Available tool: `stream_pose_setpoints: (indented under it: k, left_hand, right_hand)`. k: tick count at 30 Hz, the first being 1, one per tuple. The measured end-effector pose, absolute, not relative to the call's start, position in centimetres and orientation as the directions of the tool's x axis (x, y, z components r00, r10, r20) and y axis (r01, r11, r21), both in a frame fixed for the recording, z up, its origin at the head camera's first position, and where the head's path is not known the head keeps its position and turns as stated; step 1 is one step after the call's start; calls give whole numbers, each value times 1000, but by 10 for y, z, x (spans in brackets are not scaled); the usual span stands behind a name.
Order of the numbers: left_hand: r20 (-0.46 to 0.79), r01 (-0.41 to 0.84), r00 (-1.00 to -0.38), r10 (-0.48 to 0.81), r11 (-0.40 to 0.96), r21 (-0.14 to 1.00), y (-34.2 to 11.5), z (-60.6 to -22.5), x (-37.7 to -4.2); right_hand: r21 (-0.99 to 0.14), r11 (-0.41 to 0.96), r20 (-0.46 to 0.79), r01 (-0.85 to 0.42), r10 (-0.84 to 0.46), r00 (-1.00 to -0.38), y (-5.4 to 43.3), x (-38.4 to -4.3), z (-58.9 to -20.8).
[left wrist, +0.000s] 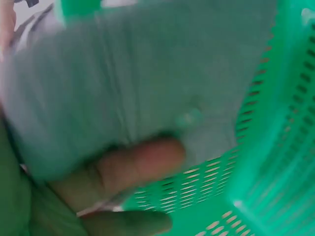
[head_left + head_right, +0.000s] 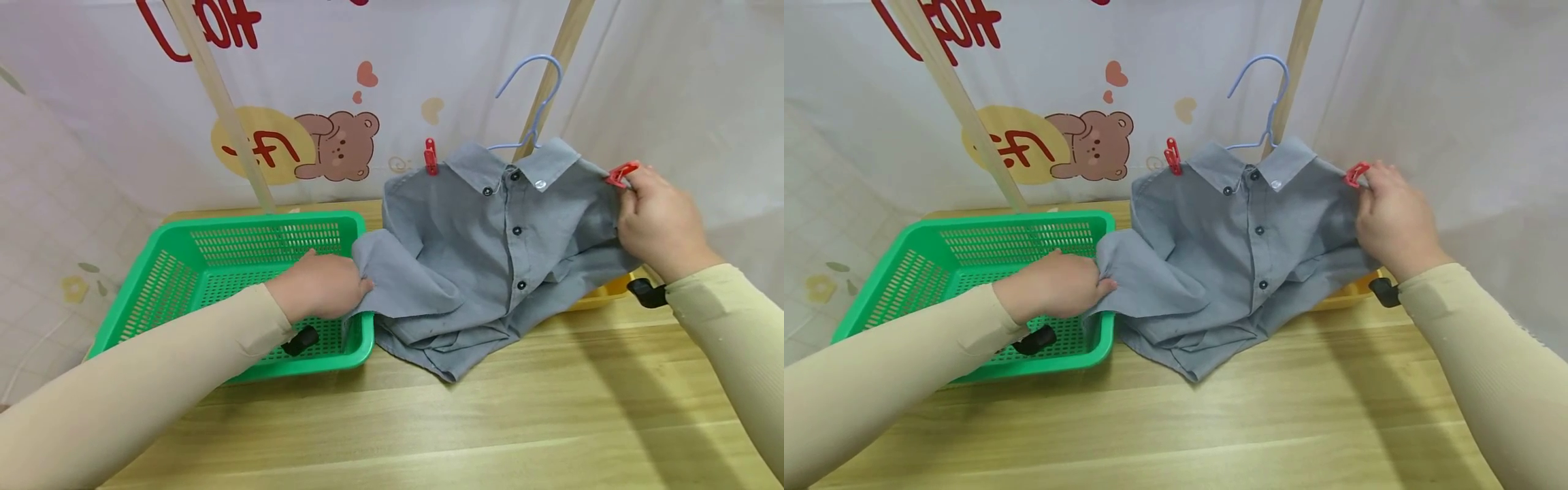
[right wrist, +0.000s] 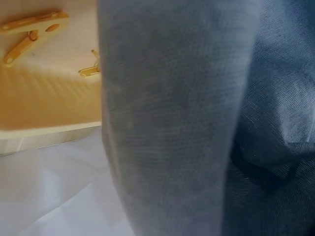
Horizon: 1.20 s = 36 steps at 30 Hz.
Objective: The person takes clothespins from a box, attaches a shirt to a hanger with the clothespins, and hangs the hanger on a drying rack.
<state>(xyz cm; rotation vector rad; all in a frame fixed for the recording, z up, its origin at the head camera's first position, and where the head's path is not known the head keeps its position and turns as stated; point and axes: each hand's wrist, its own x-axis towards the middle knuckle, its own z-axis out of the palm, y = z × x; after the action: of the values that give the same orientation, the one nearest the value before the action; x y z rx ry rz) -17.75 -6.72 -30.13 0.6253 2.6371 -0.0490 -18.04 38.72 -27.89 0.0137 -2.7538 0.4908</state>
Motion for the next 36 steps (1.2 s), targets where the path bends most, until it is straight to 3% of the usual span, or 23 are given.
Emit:
stream_pose_setpoints:
  k: [4, 9, 12, 17, 19, 22, 28, 32, 36]
  left_hand:
    - [-184, 497, -859, 478, 865, -72, -64, -287, -166]
    - [84, 540, -830, 551, 832, -125, -50, -275, -167]
    - [72, 608, -786, 614, 788, -92, -35, -276, -173]
    - [-179, 696, -707, 684, 718, -7, -26, -287, -179]
    - [-244, 681, -706, 665, 732, 25, -31, -288, -182]
    - [-214, 632, -750, 626, 774, 48, -44, -284, -189]
    - [26, 515, -857, 514, 857, 25, -87, -275, -202]
    - [210, 452, -876, 435, 891, 41, -117, -274, -207]
    - [372, 393, -874, 312, 905, 163, -139, -274, -212]
  right_hand:
    - [-340, 937, 344, -85, 39, -938, 389, -182, -281]
    - [-336, 937, 348, -92, 33, -937, 391, -184, -279]
    - [-335, 938, 351, -93, 32, -936, 391, -183, -277]
    - [-330, 938, 355, -104, 21, -934, 389, -183, -276]
    - [-329, 939, 349, -104, 18, -937, 388, -182, -275]
    - [-335, 937, 340, -95, 26, -940, 388, -182, -274]
    - [-339, 937, 335, -86, 35, -942, 389, -182, -275]
    - [-335, 938, 342, -91, 30, -939, 389, -183, -276]
    - [-334, 937, 354, -99, 27, -935, 388, -183, -277]
